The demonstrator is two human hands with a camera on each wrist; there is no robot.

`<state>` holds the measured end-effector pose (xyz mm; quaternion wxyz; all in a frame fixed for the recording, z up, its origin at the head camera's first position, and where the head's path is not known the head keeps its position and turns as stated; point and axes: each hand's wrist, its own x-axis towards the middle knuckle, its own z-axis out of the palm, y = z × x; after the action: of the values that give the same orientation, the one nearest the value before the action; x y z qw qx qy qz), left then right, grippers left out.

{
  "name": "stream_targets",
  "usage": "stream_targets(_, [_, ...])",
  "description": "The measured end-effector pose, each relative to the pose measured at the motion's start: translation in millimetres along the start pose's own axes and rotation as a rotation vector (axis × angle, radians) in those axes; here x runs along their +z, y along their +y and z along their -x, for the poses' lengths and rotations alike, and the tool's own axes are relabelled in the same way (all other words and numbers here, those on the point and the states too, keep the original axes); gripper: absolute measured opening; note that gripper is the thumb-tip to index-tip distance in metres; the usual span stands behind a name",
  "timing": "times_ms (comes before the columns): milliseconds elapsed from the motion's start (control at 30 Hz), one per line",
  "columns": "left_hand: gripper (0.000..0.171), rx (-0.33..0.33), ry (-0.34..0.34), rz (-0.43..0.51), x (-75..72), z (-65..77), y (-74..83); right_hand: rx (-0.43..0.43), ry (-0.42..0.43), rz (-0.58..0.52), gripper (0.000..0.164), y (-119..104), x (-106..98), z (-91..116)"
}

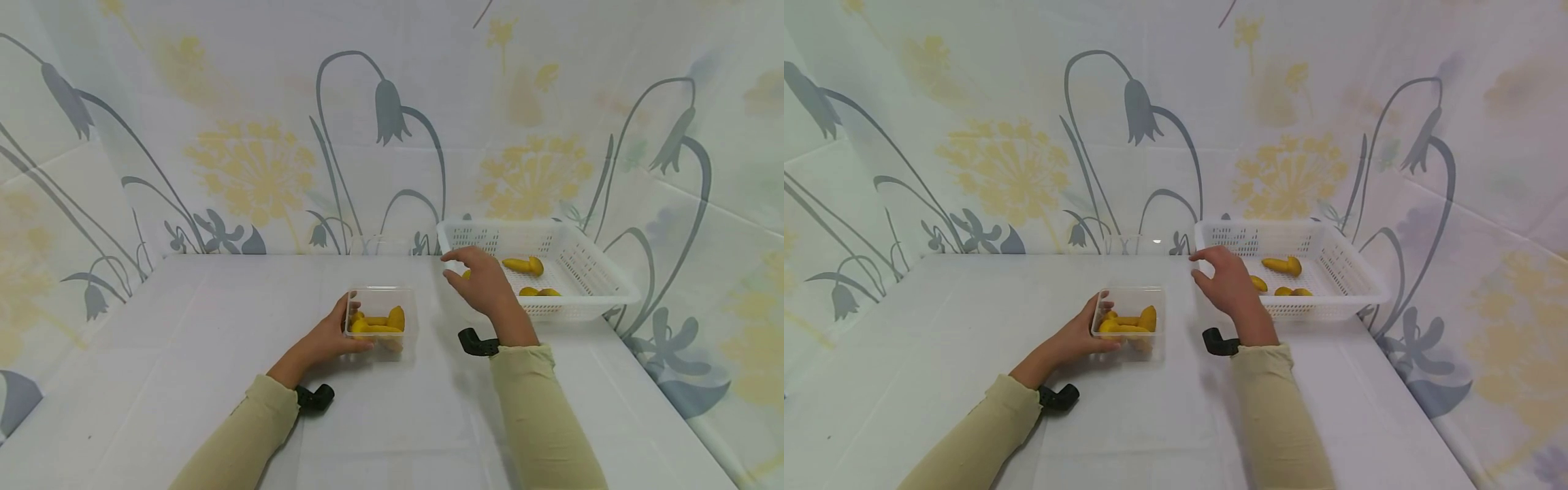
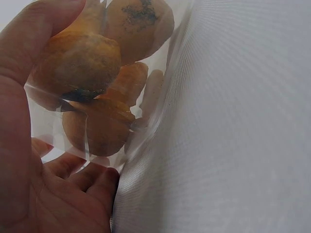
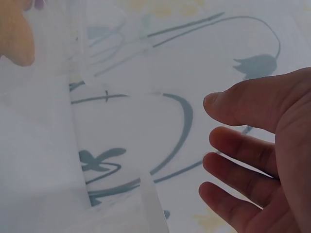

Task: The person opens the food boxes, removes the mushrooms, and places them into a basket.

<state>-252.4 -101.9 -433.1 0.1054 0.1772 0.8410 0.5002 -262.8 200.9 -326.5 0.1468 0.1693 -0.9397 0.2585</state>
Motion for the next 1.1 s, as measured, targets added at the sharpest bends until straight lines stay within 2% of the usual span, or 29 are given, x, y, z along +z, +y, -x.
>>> stream_targets(733, [0.111, -0.028, 0.012, -0.005, 0.6, 0.4, 1.5, -0.165, -0.098, -0.038, 0.024, -35, 31, 2])
stream_targets(967, [0.112, -0.033, 0.031, -0.033, 0.6, 1.2, 2.9, -0.167, -0.186, -0.063, 0.024, -44, 43, 2])
stream_targets(1100, [0.111, -0.022, 0.039, -0.038, 0.8, 1.9, 3.6, -0.195, -0.225, -0.074, 0.025, -48, 48, 3])
